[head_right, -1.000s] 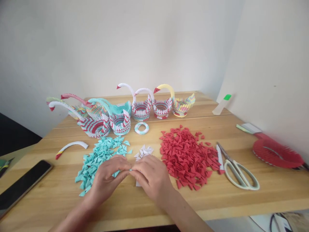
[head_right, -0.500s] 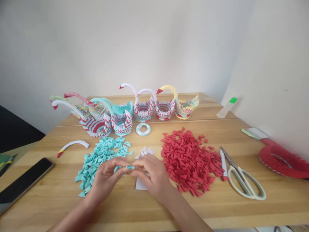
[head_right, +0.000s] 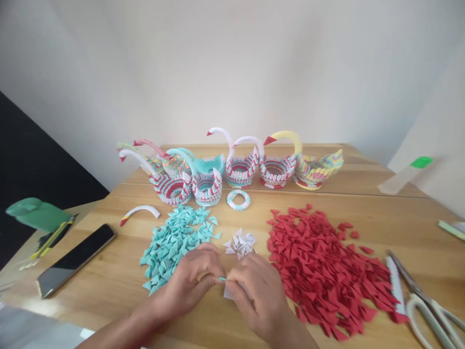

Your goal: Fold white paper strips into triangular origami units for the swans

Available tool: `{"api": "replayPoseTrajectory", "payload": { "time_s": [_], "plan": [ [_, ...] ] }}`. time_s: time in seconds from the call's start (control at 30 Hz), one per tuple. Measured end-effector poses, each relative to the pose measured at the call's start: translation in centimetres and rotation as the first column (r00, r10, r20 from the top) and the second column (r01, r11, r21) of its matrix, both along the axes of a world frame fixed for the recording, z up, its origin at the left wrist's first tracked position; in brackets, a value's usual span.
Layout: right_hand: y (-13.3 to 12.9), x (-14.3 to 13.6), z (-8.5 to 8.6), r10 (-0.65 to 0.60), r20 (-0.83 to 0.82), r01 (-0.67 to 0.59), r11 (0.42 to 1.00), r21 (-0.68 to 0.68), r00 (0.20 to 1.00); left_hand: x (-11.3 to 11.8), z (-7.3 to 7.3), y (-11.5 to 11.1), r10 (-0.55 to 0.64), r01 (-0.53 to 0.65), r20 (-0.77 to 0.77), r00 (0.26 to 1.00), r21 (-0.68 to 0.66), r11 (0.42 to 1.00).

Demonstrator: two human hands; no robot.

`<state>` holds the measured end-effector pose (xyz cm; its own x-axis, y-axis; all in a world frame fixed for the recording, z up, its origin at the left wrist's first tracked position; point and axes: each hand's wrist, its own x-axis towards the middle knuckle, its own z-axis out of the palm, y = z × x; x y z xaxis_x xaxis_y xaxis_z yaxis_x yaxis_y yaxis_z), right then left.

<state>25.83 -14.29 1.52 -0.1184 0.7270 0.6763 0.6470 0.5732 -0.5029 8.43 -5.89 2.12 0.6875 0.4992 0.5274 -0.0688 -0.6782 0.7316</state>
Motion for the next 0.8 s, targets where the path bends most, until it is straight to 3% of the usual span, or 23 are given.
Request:
{"api": "replayPoseTrajectory", "payload": {
  "time_s": [0.23,0.37,0.5,0.8],
  "plan": [
    [0.51,-0.15,0.03,0.029,0.025,-0.03,0.999,0.013,0.999,0.41,-0.78,0.33,0.06,-0.057,-0.013,0.998,0.153,0.987],
    [0.46,-0.2,0.07,-0.027,0.01,0.027,0.999,0.041,1.0,0.48,-0.81,0.21,0.076,-0.07,-0.041,0.996,0.129,0.989],
    [0.23,0.12,0.06,-0.069,-0.015,0.069,0.997,0.016,0.997,0.39,-0.64,0.1,0.007,0.01,-0.13,0.992,0.126,0.992],
    [0.49,-0.14,0.27,-0.009,0.004,0.008,0.999,0.031,1.0,0.53,-0.98,0.15,0.022,-0.012,-0.082,0.996,0.116,0.993]
  ]
}}
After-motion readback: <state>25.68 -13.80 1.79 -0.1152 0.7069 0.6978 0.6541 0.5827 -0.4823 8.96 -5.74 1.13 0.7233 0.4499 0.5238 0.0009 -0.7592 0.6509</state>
